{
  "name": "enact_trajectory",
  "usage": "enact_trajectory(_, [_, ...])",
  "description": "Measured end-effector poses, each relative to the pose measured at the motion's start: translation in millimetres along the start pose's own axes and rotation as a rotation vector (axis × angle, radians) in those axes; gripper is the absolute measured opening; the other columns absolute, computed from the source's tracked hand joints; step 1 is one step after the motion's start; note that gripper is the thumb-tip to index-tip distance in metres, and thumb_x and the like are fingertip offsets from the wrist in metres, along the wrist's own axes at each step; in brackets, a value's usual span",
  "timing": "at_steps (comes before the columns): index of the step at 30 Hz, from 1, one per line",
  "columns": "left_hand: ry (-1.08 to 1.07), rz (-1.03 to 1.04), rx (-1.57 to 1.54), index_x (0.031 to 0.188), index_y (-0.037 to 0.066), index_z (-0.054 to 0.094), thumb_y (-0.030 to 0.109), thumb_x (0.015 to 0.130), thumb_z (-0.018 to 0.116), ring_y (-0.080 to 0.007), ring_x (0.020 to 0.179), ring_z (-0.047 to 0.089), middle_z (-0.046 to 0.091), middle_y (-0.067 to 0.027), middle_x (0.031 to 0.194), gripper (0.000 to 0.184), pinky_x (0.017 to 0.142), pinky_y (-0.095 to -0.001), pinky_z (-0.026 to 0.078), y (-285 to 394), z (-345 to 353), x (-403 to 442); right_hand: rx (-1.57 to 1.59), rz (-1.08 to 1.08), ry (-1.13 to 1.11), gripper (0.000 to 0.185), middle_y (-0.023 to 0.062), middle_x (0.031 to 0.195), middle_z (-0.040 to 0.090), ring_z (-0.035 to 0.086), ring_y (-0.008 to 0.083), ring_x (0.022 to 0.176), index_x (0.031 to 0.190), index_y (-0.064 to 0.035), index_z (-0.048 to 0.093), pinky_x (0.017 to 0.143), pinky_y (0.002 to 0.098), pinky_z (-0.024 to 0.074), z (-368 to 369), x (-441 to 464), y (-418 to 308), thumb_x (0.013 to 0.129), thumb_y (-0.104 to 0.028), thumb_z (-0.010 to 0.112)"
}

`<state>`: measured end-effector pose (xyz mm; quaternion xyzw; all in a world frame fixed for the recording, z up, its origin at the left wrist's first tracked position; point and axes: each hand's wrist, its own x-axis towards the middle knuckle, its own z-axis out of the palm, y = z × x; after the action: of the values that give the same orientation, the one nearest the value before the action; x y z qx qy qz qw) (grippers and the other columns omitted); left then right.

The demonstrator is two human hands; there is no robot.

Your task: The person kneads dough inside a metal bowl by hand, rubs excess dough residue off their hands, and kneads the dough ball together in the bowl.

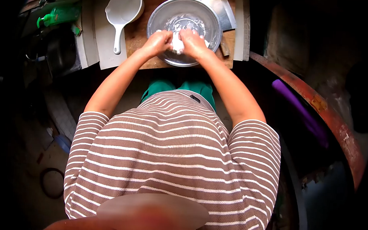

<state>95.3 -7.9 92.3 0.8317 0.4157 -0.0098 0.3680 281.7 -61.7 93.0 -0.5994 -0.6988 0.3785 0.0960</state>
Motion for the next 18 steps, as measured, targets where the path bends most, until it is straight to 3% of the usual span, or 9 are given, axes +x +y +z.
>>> enact_trajectory(3, [-0.067,0.001,0.069,0.080,0.005,0.060,0.013,0.062,0.077,-0.0384,0.082,0.064,0.065,-0.0189,0.081,0.026,0.073,-0.0461,0.051,-6.6,18.4,-3.2,-0.121,0.042,-0.033,0.054,0.0125,0.107,0.057,0.056,0.0338,0.108,0.106,-0.0115,0.053,0.083,0.0532,0.0472,16.2,-6.1,-7.9,0.063,-0.022,0.084])
enact_trajectory(6, [-0.014,0.031,0.140,0.081,0.004,0.059,0.009,0.069,0.068,-0.0385,0.082,0.064,0.065,-0.0185,0.080,0.016,0.071,-0.0471,0.051,-15.7,41.2,-5.2,-0.162,0.021,0.016,0.041,0.0115,0.102,0.058,0.059,0.0319,0.101,0.103,-0.0120,0.055,0.076,0.0503,0.0497,39.5,-7.3,-4.2,0.069,-0.017,0.077])
enact_trajectory(8, [0.038,-0.045,0.210,0.087,0.005,0.059,0.005,0.075,0.057,-0.0397,0.081,0.064,0.065,-0.0195,0.083,0.011,0.072,-0.0487,0.051,-12.2,50.5,-7.6,-0.337,-0.004,0.194,0.025,0.0090,0.094,0.057,0.060,0.0291,0.092,0.096,-0.0129,0.057,0.068,0.0472,0.0505,58.9,-7.2,-1.8,0.073,-0.013,0.067])
enact_trajectory(11, [0.066,-0.060,0.231,0.088,0.006,0.059,0.005,0.079,0.056,-0.0360,0.079,0.066,0.067,-0.0179,0.084,0.010,0.069,-0.0448,0.054,-19.0,59.4,0.8,-0.414,0.037,0.253,0.017,0.0067,0.089,0.055,0.060,0.0267,0.087,0.092,-0.0140,0.059,0.064,0.0457,0.0500,69.9,1.5,0.5,0.075,-0.011,0.060])
enact_trajectory(16, [0.069,-0.039,0.223,0.090,0.004,0.057,0.006,0.080,0.055,-0.0349,0.078,0.066,0.066,-0.0167,0.083,0.011,0.070,-0.0439,0.055,-25.6,58.2,13.5,-0.430,0.058,0.249,0.019,0.0093,0.090,0.053,0.059,0.0284,0.090,0.091,-0.0115,0.055,0.060,0.0451,0.0519,65.6,14.3,0.1,0.073,-0.008,0.062])
enact_trajectory(18, [0.064,-0.062,0.146,0.092,0.005,0.056,0.002,0.079,0.051,-0.0392,0.084,0.064,0.066,-0.0205,0.087,0.014,0.073,-0.0481,0.052,-28.5,56.8,20.1,-0.414,0.086,0.224,0.023,0.0102,0.091,0.052,0.058,0.0296,0.090,0.094,-0.0114,0.055,0.062,0.0468,0.0528,64.2,19.8,2.2,0.073,-0.008,0.061])
